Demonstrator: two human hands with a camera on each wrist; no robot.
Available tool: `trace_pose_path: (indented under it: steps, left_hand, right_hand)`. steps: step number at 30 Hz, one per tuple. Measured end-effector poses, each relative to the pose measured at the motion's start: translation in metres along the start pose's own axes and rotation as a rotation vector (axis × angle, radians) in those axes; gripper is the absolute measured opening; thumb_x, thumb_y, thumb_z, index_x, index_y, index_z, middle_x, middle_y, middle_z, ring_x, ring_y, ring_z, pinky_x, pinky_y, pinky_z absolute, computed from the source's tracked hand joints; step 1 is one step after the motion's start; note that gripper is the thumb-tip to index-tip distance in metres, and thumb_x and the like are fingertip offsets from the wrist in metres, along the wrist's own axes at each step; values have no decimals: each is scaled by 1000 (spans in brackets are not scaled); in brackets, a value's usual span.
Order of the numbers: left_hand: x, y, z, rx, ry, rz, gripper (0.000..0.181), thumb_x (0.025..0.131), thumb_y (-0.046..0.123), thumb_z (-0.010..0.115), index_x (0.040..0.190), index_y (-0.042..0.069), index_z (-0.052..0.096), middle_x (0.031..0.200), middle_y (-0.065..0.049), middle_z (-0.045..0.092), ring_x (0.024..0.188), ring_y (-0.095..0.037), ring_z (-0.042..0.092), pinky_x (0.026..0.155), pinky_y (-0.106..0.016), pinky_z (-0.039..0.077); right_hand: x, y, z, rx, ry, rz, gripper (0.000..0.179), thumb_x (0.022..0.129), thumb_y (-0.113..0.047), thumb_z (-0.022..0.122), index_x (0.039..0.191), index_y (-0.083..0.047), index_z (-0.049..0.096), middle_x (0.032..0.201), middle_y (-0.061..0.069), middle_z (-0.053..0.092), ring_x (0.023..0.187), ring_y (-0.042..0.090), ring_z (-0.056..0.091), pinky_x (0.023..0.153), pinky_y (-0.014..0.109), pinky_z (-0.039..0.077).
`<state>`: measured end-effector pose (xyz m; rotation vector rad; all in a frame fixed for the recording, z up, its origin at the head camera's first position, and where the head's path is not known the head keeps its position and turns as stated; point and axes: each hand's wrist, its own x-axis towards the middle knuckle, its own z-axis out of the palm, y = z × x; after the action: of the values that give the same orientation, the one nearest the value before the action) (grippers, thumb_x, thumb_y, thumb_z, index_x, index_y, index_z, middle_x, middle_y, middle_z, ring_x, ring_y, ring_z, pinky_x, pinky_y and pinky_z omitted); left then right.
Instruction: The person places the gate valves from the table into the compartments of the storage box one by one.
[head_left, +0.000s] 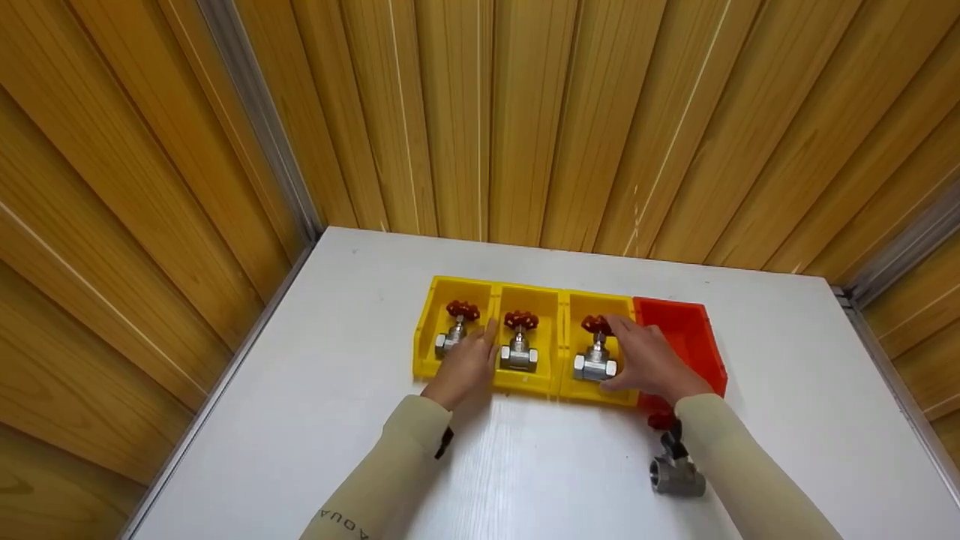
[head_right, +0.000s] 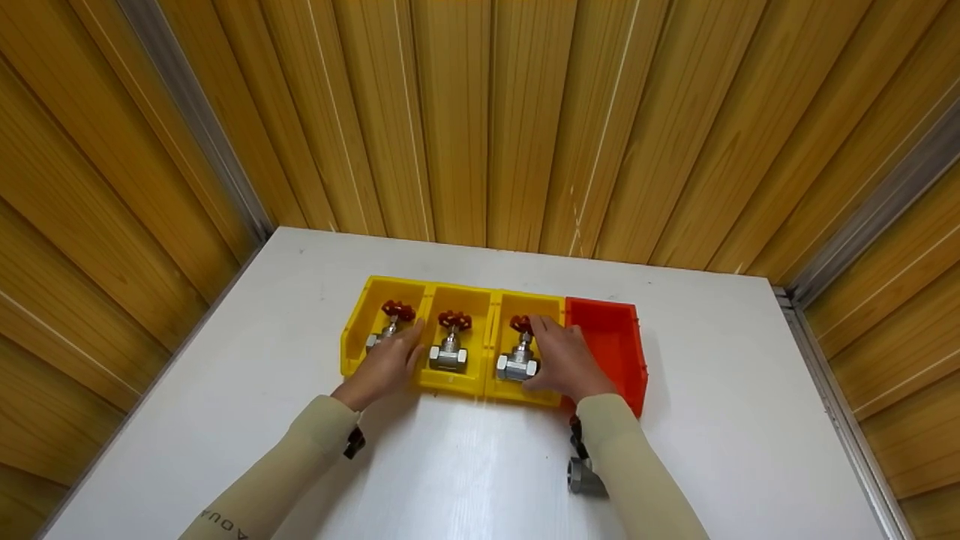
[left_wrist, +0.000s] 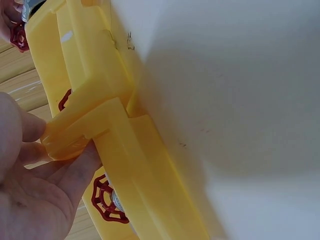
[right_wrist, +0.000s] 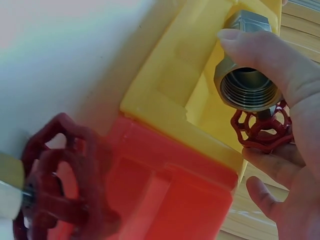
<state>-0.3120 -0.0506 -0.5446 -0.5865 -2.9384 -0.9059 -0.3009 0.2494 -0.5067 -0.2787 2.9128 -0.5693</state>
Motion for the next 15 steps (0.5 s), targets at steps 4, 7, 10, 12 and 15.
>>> trace_pose_path:
  steps: [4,7,10,12,15]
  left_hand:
    - [0,0,0,-11,-10,-16,56,103,22,46,154,10,25,143,-24,48,128,-39,52,104,-49,46]
    - [0,0,-1,-23,-23,-28,57,103,22,46,154,11,24,145,-23,46,130,-39,50,105,-48,44]
    - [0,0,-1,-42,-22,-26,57,103,22,46,154,12,22,145,-22,47,131,-38,49,106,-48,43]
    - [-1,-1,-2,-53,-18,-27,56,103,22,45,154,13,23,144,-21,48,132,-37,48,107,-48,43]
    - [-1,-1,-2,-49,-9,-14,56,103,21,45,154,13,24,142,-20,50,130,-36,50,106,-47,45]
  right_hand:
    - [4,0,-2,-5,-8,3,112,63,-40,90,152,-14,27,149,11,42,125,35,39,104,55,45]
    - [7,0,-2,0,-3,0,111,65,-39,89,152,-14,26,148,10,42,124,34,39,103,55,45]
    - [10,-1,-2,12,6,9,110,65,-37,90,152,-16,26,148,9,42,123,34,39,102,54,46]
    - [13,-1,-2,24,10,13,110,65,-35,90,152,-16,25,148,10,41,122,34,39,101,55,47]
    - [16,-1,-1,42,15,23,111,65,-33,90,152,-17,24,149,9,40,123,34,38,101,55,47]
